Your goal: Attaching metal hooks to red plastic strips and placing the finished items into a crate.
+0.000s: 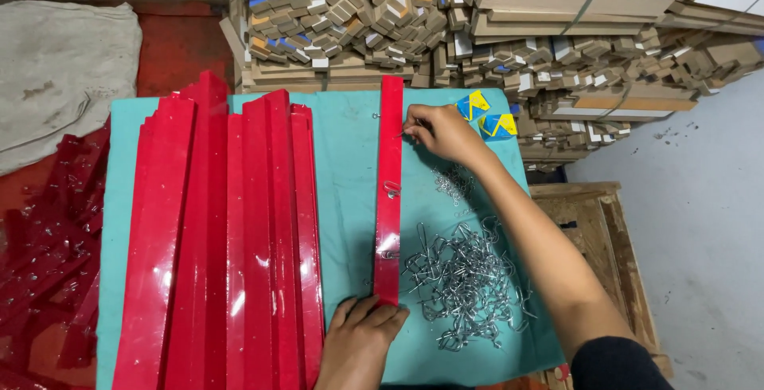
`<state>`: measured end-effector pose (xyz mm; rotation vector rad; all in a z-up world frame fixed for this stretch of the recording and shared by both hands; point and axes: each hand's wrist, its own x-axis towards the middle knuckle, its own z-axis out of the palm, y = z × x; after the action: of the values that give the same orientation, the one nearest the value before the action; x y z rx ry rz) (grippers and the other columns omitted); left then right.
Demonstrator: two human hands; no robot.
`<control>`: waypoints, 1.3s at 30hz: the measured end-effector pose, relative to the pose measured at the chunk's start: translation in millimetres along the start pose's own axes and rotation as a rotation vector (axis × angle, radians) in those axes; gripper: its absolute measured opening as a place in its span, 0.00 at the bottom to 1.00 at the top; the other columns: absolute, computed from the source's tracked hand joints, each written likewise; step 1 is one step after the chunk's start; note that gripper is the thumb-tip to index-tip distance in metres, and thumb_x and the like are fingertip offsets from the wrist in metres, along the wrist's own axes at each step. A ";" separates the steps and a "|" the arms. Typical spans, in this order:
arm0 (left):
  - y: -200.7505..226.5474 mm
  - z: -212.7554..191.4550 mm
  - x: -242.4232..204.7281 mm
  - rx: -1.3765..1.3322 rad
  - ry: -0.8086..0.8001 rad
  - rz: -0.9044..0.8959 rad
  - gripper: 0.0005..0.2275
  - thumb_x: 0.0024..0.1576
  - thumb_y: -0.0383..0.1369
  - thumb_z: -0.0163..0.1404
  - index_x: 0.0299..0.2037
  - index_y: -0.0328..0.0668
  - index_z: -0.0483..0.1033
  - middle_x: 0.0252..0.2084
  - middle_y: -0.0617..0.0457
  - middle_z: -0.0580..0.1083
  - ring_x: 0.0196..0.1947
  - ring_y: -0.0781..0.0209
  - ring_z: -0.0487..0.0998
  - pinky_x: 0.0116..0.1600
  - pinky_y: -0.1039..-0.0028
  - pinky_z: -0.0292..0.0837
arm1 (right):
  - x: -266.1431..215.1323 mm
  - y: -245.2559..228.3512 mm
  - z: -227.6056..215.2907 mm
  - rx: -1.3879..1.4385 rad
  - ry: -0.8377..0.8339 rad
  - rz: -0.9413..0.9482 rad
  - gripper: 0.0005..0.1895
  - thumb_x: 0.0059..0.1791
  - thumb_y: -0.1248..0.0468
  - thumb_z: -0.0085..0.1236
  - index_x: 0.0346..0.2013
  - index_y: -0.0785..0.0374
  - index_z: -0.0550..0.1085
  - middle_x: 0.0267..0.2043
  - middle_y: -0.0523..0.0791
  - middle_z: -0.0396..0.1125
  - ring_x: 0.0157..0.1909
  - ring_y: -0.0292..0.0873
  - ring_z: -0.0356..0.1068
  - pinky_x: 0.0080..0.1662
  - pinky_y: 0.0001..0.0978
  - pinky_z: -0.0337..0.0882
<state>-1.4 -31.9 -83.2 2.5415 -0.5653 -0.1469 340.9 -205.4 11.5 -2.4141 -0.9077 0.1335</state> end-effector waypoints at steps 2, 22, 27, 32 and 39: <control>0.3 -0.4 -0.7 -0.005 -0.009 -0.007 0.22 0.56 0.28 0.46 0.61 0.57 0.75 0.58 0.59 0.75 0.62 0.48 0.68 0.65 0.52 0.53 | 6.8 -0.2 7.3 -0.078 -0.012 -0.029 0.04 0.48 0.73 0.54 0.31 0.60 0.72 0.29 0.42 0.75 0.33 0.48 0.75 0.38 0.37 0.68; -2.0 -4.5 -2.8 0.055 0.007 0.011 0.20 0.54 0.28 0.47 0.56 0.59 0.77 0.55 0.62 0.77 0.63 0.52 0.69 0.64 0.52 0.53 | 34.9 7.5 33.4 -0.352 -0.303 0.005 0.09 0.44 0.76 0.46 0.29 0.59 0.70 0.25 0.48 0.69 0.36 0.57 0.67 0.34 0.48 0.63; -6.3 0.1 -9.9 0.020 -0.218 0.037 0.21 0.55 0.31 0.46 0.60 0.62 0.75 0.58 0.64 0.74 0.65 0.51 0.65 0.69 0.50 0.44 | -8.9 -50.7 0.0 -0.352 -0.361 0.186 0.27 0.50 0.49 0.62 0.56 0.54 0.62 0.45 0.51 0.72 0.43 0.60 0.71 0.32 0.54 0.68; -4.6 -11.7 -8.0 0.012 -0.230 0.043 0.24 0.54 0.30 0.48 0.62 0.61 0.74 0.59 0.62 0.74 0.64 0.51 0.65 0.68 0.51 0.46 | -85.5 -36.2 -29.3 -0.199 -0.349 0.214 0.06 0.51 0.62 0.55 0.42 0.56 0.71 0.44 0.47 0.72 0.43 0.51 0.73 0.41 0.47 0.70; -6.2 -6.0 -11.3 0.045 0.056 0.091 0.14 0.61 0.43 0.48 0.55 0.65 0.80 0.50 0.68 0.79 0.56 0.54 0.71 0.64 0.52 0.53 | -161.2 4.7 1.4 -0.038 -0.487 0.342 0.07 0.48 0.71 0.51 0.36 0.55 0.71 0.35 0.42 0.73 0.36 0.42 0.69 0.38 0.36 0.64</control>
<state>-8.1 -19.6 -81.4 2.5492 -0.6672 -0.0308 219.6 -310.0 -7.9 -2.6002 -0.6830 0.8671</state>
